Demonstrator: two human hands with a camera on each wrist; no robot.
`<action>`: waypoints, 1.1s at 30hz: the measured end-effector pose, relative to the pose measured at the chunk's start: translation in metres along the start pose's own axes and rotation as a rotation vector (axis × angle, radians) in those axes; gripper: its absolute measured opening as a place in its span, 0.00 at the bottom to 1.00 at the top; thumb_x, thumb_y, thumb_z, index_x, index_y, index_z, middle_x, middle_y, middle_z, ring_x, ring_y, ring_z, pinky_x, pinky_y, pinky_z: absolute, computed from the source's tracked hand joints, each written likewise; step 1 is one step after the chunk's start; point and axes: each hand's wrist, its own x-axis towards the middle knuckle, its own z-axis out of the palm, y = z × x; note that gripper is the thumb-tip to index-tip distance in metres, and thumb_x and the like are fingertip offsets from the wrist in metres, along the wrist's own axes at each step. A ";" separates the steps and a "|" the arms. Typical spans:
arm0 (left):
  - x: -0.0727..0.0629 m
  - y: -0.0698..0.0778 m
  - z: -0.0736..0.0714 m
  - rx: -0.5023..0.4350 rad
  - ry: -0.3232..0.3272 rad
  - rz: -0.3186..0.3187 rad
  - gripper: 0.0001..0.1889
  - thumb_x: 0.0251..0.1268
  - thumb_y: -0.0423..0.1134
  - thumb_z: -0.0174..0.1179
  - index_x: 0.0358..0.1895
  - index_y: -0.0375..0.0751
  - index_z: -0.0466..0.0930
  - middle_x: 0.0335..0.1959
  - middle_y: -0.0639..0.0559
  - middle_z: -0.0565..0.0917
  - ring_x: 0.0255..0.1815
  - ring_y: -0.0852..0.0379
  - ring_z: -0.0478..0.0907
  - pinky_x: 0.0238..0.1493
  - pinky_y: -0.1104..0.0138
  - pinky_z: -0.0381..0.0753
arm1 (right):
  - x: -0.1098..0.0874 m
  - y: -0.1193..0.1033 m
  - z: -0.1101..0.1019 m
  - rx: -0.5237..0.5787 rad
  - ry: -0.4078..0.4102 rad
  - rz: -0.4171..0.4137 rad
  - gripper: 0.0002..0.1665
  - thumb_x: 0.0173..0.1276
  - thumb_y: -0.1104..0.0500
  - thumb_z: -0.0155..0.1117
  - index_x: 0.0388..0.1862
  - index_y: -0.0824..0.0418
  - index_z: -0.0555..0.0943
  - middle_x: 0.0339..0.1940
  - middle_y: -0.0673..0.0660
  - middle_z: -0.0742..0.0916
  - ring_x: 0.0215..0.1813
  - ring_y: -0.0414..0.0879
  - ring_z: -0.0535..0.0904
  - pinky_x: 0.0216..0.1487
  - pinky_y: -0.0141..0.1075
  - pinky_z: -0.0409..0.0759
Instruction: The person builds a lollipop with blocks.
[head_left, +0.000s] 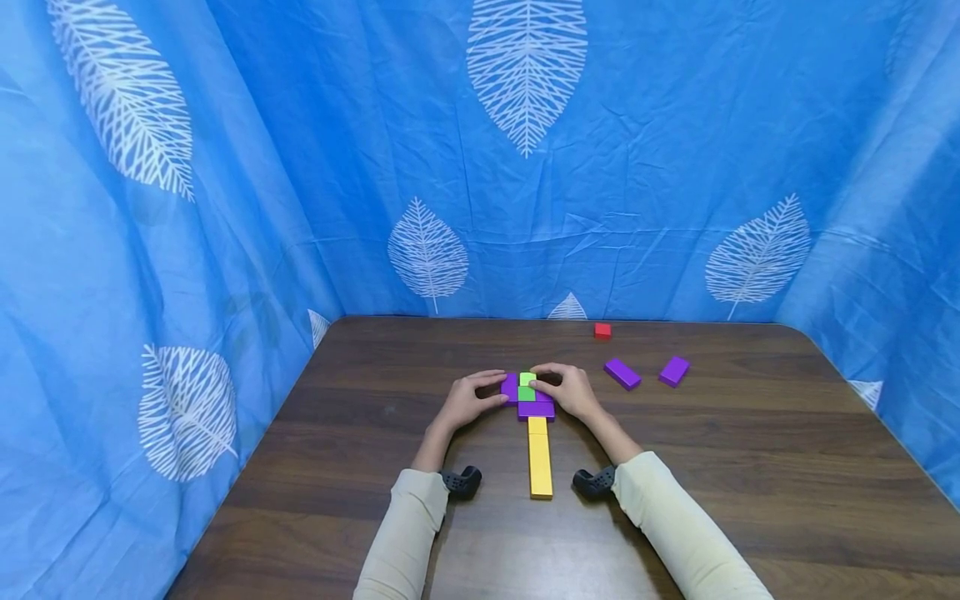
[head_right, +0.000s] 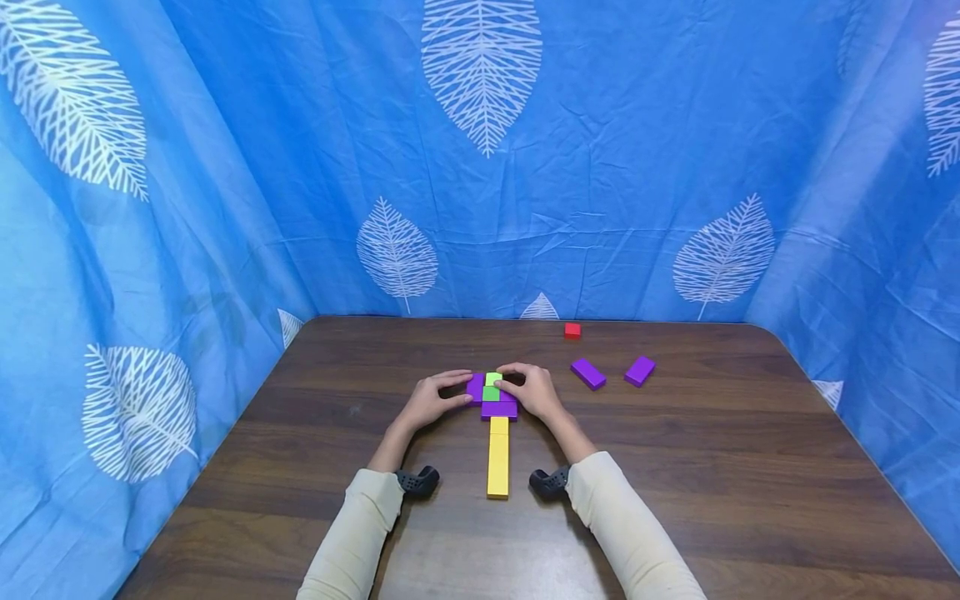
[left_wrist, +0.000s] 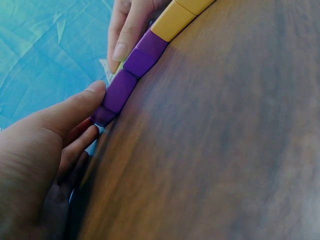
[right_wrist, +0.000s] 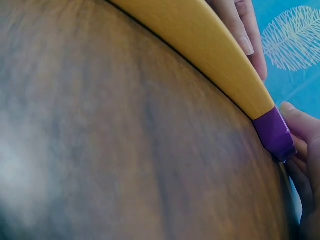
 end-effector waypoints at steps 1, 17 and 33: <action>0.000 0.000 0.000 0.001 -0.001 -0.003 0.24 0.58 0.48 0.63 0.58 0.47 0.77 0.59 0.52 0.75 0.62 0.52 0.67 0.62 0.55 0.65 | 0.000 0.000 0.000 -0.005 -0.004 -0.001 0.16 0.58 0.50 0.68 0.43 0.55 0.85 0.42 0.52 0.86 0.51 0.51 0.79 0.54 0.47 0.73; 0.000 0.001 0.000 -0.005 -0.010 -0.024 0.24 0.57 0.49 0.63 0.58 0.48 0.77 0.59 0.52 0.75 0.63 0.52 0.67 0.62 0.56 0.65 | -0.001 0.001 -0.001 -0.042 -0.028 -0.015 0.19 0.59 0.48 0.67 0.47 0.54 0.84 0.44 0.53 0.86 0.54 0.52 0.77 0.56 0.49 0.71; 0.000 0.001 -0.001 0.010 -0.025 -0.016 0.23 0.60 0.49 0.61 0.59 0.48 0.76 0.60 0.53 0.74 0.63 0.53 0.66 0.62 0.56 0.65 | -0.001 -0.001 -0.001 -0.049 -0.030 -0.020 0.18 0.59 0.49 0.67 0.46 0.54 0.85 0.44 0.53 0.86 0.54 0.52 0.77 0.56 0.50 0.70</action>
